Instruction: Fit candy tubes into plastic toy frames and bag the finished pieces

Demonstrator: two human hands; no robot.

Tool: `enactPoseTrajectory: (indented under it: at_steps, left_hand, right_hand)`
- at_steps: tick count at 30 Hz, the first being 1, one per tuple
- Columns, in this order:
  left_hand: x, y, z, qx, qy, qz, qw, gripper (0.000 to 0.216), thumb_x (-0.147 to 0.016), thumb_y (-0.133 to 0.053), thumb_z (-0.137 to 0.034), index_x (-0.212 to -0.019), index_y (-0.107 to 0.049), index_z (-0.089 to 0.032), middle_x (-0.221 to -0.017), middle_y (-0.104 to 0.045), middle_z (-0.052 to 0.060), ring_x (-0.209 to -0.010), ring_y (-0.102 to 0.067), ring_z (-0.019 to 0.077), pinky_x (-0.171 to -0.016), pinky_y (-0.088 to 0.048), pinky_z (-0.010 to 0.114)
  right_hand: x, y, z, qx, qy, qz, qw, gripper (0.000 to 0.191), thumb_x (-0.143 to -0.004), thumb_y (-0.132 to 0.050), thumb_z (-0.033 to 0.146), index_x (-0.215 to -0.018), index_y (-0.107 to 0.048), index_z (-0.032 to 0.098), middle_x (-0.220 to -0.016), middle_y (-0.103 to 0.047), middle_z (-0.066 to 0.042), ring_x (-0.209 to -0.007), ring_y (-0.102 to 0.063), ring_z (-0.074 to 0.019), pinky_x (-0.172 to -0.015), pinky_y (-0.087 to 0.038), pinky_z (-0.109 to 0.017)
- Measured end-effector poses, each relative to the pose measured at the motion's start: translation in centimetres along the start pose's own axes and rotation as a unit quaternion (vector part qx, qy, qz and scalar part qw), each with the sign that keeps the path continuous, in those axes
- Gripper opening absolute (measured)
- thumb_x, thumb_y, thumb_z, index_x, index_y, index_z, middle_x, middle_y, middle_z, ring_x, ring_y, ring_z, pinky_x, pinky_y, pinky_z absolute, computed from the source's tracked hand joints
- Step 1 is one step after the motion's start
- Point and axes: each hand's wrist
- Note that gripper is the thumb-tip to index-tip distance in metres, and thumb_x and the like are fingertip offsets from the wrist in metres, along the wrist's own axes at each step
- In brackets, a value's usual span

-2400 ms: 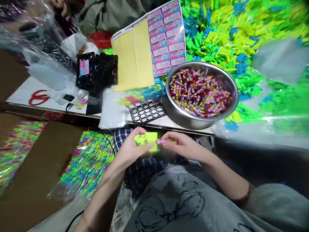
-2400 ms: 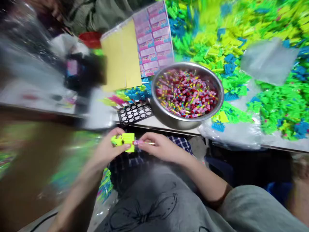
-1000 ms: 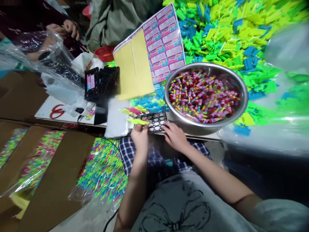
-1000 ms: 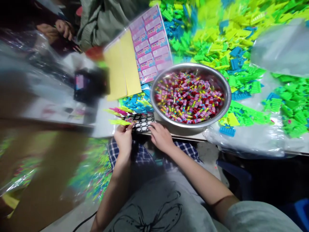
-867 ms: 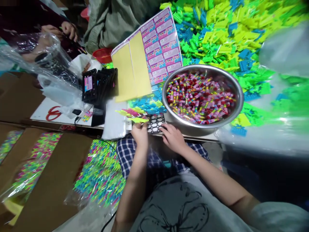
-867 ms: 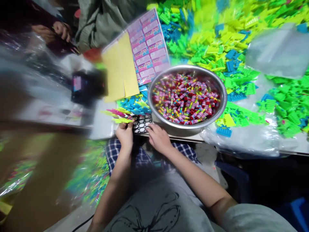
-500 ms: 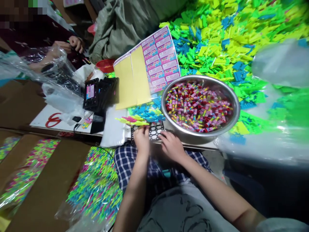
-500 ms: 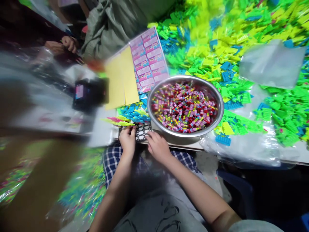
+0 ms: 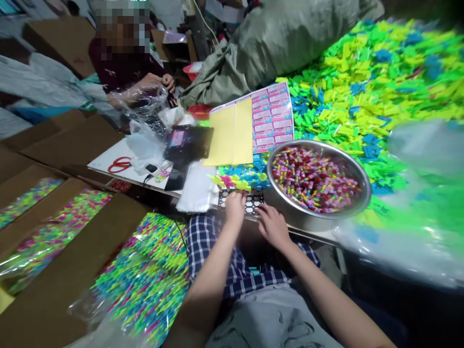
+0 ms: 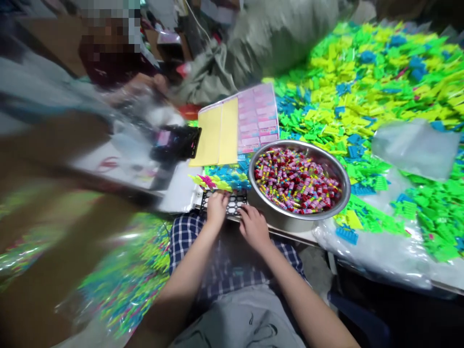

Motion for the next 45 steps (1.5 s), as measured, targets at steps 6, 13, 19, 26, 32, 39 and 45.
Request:
enactPoseTrajectory:
  at_steps: [6,13,19,26,32,39,45]
  left_hand:
    - [0.1,0.6,-0.2,0.006,-0.001,0.024,1.0,0.017,-0.082,-0.045,-0.018,-0.084,-0.061,-0.015,-0.086,-0.06,0.009,-0.088,-0.053,0.0201,-0.082,-0.037,0.033]
    - [0.4,1.3,-0.2,0.03,0.019,0.023,0.999,0.016,-0.083,-0.048,-0.024,-0.087,-0.059,-0.013,-0.089,-0.061,0.004,-0.089,-0.055,0.0168,-0.082,-0.041,0.038]
    - [-0.5,0.7,0.9,0.098,0.036,0.015,0.994,0.015,-0.078,-0.054,-0.025,-0.082,-0.061,-0.012,-0.082,-0.063,0.005,-0.08,-0.058,0.016,-0.075,-0.045,0.035]
    - [1.7,2.2,1.0,0.176,0.03,-0.093,0.979,0.028,-0.081,-0.039,-0.016,-0.098,-0.062,-0.014,-0.097,-0.063,0.013,-0.091,-0.057,0.0211,-0.082,-0.043,0.034]
    - [9.6,1.5,1.2,0.223,-0.062,-0.123,0.965,0.025,-0.078,-0.043,-0.014,-0.089,-0.064,-0.023,-0.083,-0.066,0.005,-0.084,-0.059,0.0205,-0.08,-0.044,0.037]
    - [11.4,-1.1,2.7,0.224,-0.105,-0.071,0.966,0.029,-0.075,-0.038,-0.006,-0.079,-0.061,-0.023,-0.077,-0.064,0.004,-0.077,-0.058,0.0202,-0.073,-0.043,0.037]
    - [11.2,-3.3,2.5,0.195,-0.126,0.02,0.973,0.027,-0.068,-0.034,-0.005,-0.047,-0.044,-0.02,-0.052,-0.049,0.002,-0.055,-0.049,0.0163,-0.053,-0.037,0.028]
  right_hand:
    - [0.3,-0.1,0.1,0.031,0.017,0.002,0.999,0.046,-0.075,-0.051,0.016,-0.121,-0.047,0.02,-0.127,-0.045,-0.011,-0.116,-0.04,-0.026,-0.088,-0.038,-0.043]
    - [0.9,2.4,1.3,0.015,0.08,0.028,0.996,0.045,-0.075,-0.045,0.013,-0.119,-0.05,0.019,-0.122,-0.051,-0.011,-0.111,-0.047,-0.023,-0.089,-0.041,-0.041]
    - [-1.0,9.5,-0.4,0.009,0.113,-0.078,0.99,0.034,-0.081,-0.037,0.014,-0.104,-0.06,0.022,-0.102,-0.063,-0.006,-0.099,-0.055,-0.0199,-0.085,-0.044,-0.038]
    - [-8.8,12.0,-6.0,0.142,0.083,-0.03,0.986,0.034,-0.075,-0.043,0.007,-0.102,-0.063,0.015,-0.114,-0.055,-0.012,-0.105,-0.05,-0.0225,-0.09,-0.04,-0.039]
    - [-11.5,12.0,-7.5,0.223,0.117,0.065,0.966,0.035,-0.075,-0.047,0.004,-0.103,-0.062,0.018,-0.126,-0.047,-0.012,-0.114,-0.042,-0.0252,-0.094,-0.032,-0.045]
    - [-13.5,13.3,-8.5,0.236,0.135,0.128,0.954,0.022,-0.081,-0.053,0.018,-0.101,-0.062,0.021,-0.117,-0.055,-0.008,-0.108,-0.045,-0.0234,-0.092,-0.031,-0.043]
    - [-13.7,12.8,-9.5,0.183,0.116,0.116,0.969,0.025,-0.083,-0.053,0.025,-0.107,-0.061,0.02,-0.124,-0.049,-0.01,-0.112,-0.04,-0.0256,-0.093,-0.029,-0.044]
Point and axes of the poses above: each hand's wrist, its own x-axis away from the middle knuckle, its own y-axis out of the back of the hand, z = x × y
